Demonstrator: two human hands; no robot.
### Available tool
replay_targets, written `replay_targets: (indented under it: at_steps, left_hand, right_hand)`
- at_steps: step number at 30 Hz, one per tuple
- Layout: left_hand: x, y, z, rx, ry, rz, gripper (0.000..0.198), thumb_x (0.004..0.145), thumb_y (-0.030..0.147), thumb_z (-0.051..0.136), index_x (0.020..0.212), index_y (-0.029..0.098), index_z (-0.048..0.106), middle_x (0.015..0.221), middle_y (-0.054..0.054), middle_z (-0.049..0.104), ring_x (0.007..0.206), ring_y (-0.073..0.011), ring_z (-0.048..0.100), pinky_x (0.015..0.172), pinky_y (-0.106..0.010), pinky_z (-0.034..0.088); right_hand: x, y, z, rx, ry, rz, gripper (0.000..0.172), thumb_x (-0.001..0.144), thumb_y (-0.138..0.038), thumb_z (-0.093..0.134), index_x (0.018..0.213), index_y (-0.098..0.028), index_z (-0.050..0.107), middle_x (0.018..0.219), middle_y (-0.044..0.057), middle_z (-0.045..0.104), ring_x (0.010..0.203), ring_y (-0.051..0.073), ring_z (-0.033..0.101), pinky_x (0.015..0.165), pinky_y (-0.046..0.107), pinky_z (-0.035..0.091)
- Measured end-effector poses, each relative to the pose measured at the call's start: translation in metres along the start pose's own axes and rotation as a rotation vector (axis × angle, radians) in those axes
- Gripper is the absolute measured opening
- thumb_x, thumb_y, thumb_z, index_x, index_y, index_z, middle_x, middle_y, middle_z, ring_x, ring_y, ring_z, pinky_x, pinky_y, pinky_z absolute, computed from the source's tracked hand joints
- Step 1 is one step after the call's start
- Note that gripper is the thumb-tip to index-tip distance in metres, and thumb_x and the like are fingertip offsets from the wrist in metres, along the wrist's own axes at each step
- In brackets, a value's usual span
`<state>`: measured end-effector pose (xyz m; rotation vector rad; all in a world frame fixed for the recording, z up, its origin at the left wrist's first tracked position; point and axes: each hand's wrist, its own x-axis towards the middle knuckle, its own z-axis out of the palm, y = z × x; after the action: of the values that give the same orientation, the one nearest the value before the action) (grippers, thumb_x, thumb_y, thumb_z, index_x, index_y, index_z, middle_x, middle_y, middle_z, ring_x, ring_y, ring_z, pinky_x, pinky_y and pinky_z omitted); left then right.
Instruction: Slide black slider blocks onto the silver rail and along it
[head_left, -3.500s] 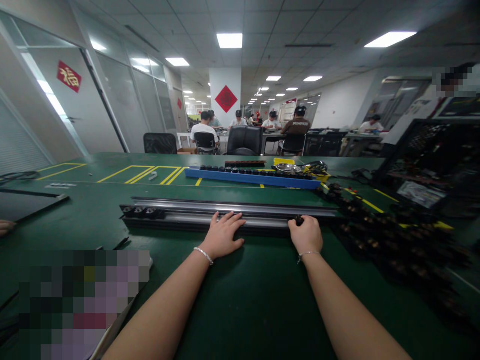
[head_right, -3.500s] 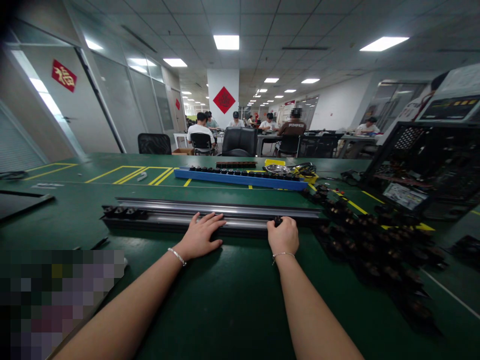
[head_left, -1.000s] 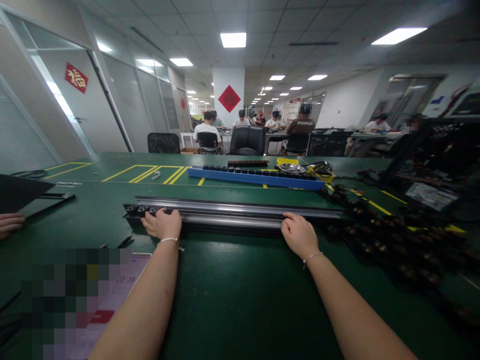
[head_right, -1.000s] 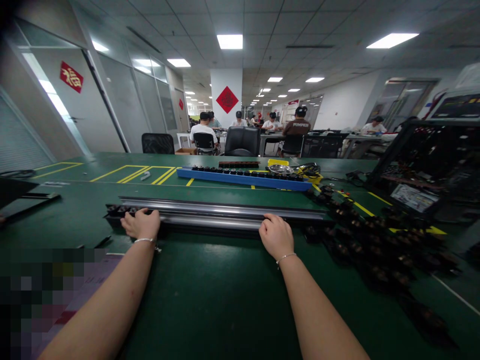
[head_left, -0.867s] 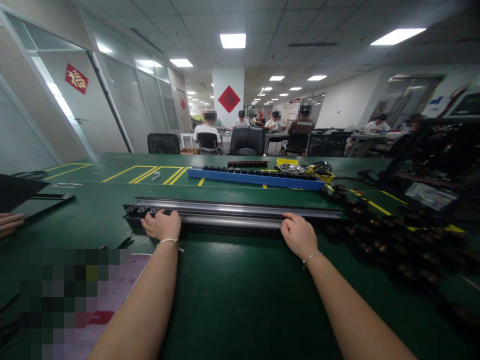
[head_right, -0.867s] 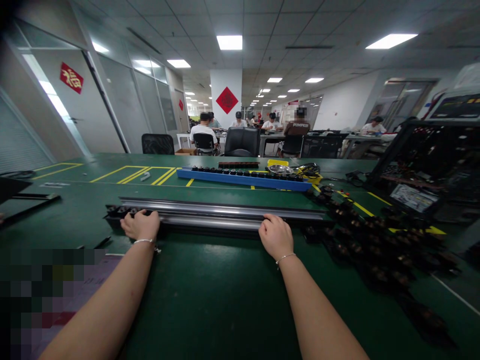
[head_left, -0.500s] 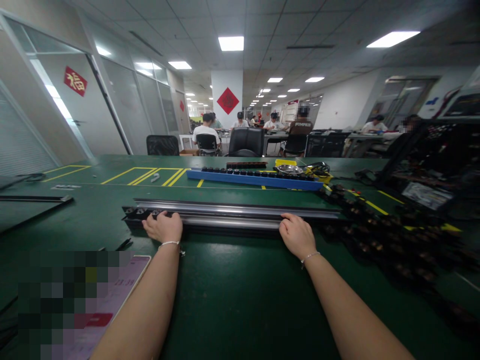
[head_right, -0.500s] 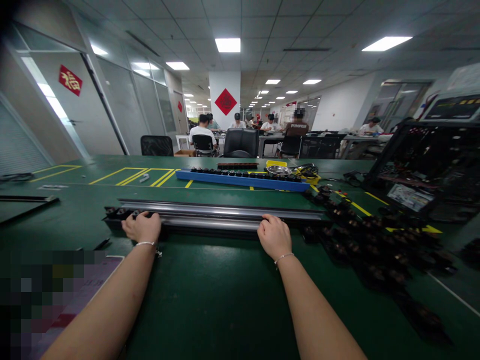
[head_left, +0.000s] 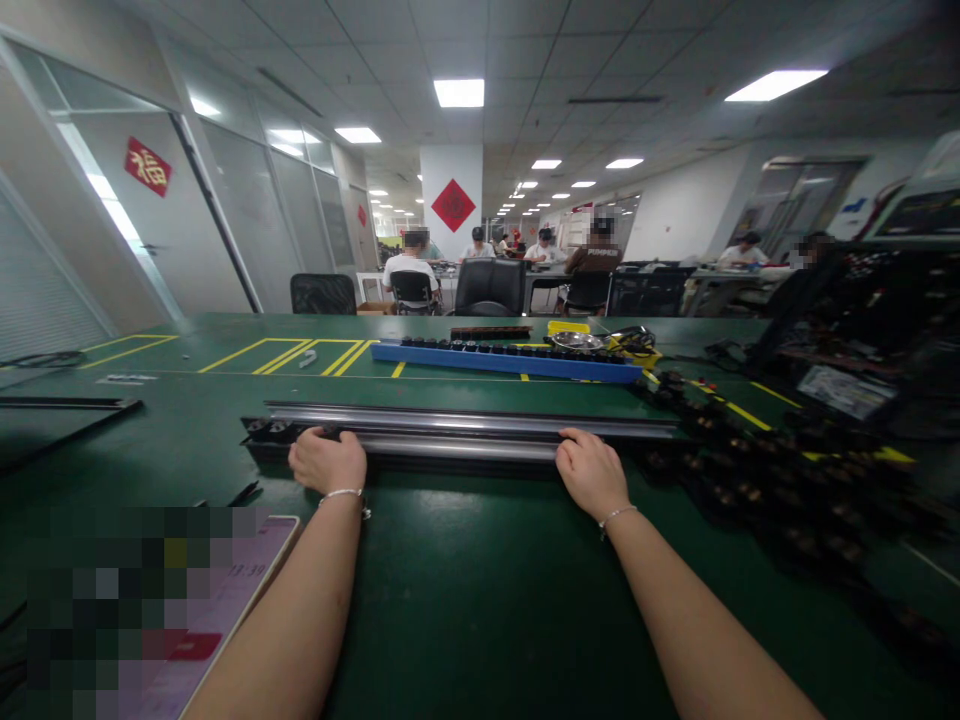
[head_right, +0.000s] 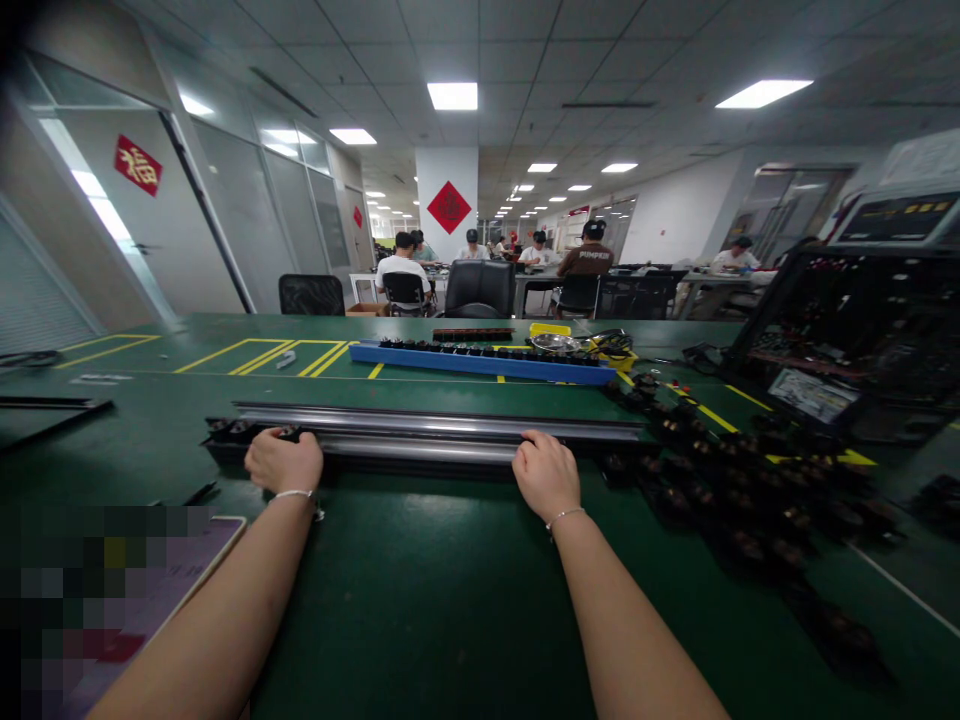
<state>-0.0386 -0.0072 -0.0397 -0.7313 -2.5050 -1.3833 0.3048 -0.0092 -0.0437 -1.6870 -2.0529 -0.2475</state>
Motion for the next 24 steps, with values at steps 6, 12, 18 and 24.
replay_targets:
  at_steps: [6, 12, 18, 24]
  left_hand:
    - [0.0006, 0.0018, -0.0013, 0.043, -0.026, 0.005, 0.039, 0.076, 0.028, 0.052, 0.112, 0.012, 0.052, 0.119, -0.019, 0.055, 0.120, -0.0327, 0.043, 0.097, -0.048, 0.035]
    - [0.0000, 0.0040, -0.0037, 0.065, -0.063, 0.028, 0.037, 0.078, 0.026, 0.049, 0.111, 0.011, 0.054, 0.121, -0.020, 0.056, 0.125, -0.0309, 0.040, 0.099, -0.048, 0.034]
    - [-0.0028, 0.0054, -0.0052, 0.070, -0.061, 0.047, 0.036, 0.078, 0.026, 0.051, 0.111, 0.013, 0.056, 0.118, -0.017, 0.059, 0.119, -0.0313, 0.046, 0.096, -0.047, 0.036]
    - [-0.0071, 0.0073, -0.0069, 0.093, -0.082, 0.097, 0.039, 0.078, 0.026, 0.051, 0.114, 0.011, 0.054, 0.116, -0.017, 0.060, 0.114, -0.0308, 0.050, 0.095, -0.045, 0.036]
  right_hand:
    - [0.0003, 0.0014, 0.0004, 0.004, 0.015, -0.006, 0.031, 0.087, -0.024, 0.037, 0.079, -0.022, 0.067, 0.118, 0.005, 0.061, 0.108, 0.020, 0.051, 0.088, 0.036, 0.037]
    - [0.0004, 0.0015, -0.0005, 0.006, -0.005, -0.003, 0.032, 0.088, -0.025, 0.036, 0.080, -0.021, 0.067, 0.118, 0.005, 0.061, 0.109, 0.020, 0.051, 0.088, 0.036, 0.037]
    - [0.0002, 0.0002, -0.0024, -0.002, -0.020, 0.003, 0.034, 0.089, -0.025, 0.033, 0.081, -0.021, 0.066, 0.119, 0.005, 0.061, 0.110, 0.020, 0.051, 0.089, 0.036, 0.036]
    - [0.0002, 0.0008, -0.0014, -0.008, -0.015, 0.000, 0.033, 0.089, -0.025, 0.034, 0.081, -0.021, 0.066, 0.119, 0.005, 0.061, 0.111, 0.020, 0.051, 0.089, 0.036, 0.036]
